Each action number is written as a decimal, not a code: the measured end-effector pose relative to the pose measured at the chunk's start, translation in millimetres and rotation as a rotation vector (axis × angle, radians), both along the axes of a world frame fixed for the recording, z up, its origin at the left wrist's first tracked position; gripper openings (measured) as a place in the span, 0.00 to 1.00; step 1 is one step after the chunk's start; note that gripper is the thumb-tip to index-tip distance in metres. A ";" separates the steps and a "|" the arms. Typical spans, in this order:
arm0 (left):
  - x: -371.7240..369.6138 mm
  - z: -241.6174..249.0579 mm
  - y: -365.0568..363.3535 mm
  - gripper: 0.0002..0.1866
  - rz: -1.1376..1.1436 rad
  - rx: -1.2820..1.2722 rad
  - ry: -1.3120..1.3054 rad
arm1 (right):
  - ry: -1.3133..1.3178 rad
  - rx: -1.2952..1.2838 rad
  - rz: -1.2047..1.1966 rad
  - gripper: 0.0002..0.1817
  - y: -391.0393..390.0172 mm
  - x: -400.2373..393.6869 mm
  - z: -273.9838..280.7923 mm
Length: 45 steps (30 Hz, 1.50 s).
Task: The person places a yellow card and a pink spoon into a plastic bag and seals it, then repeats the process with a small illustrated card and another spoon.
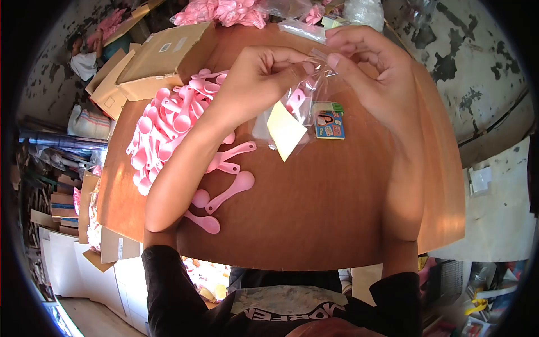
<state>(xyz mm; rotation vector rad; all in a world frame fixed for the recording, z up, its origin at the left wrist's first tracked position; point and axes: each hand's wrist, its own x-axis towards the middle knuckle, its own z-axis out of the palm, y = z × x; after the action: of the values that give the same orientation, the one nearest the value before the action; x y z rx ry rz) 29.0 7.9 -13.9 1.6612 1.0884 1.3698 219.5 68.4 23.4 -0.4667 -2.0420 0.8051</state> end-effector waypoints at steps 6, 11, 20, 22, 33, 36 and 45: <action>5.8 1.9 -4.8 0.11 0.031 0.082 0.108 | -0.078 0.682 -0.214 0.03 1.6 0.6 0.3; 13.1 6.9 -11.2 0.11 0.096 0.010 0.247 | -0.205 0.737 -0.230 0.06 -4.3 2.3 -3.1; 12.7 -0.4 -9.7 0.13 -0.066 0.146 0.261 | -0.321 0.428 -0.239 0.05 -26.6 10.2 17.1; 12.3 3.2 -13.3 0.13 -0.152 0.131 0.118 | -0.206 0.375 -0.045 0.00 -13.5 17.0 21.3; -7.0 4.8 2.8 0.13 0.108 0.183 -0.178 | 0.675 -0.374 0.651 0.08 62.7 67.7 10.5; 0.8 15.7 -1.6 0.11 0.131 0.140 -0.204 | 0.602 -0.735 0.699 0.06 112.9 98.0 -21.5; 2.4 -2.3 5.5 0.09 0.273 0.163 0.085 | -0.560 0.045 -0.398 0.23 129.0 92.8 -74.7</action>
<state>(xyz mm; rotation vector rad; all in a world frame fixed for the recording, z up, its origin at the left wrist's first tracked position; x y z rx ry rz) 31.4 13.5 -16.2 1.7484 1.3212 1.6100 312.3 197.4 -51.4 -1.1314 -2.3445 0.4083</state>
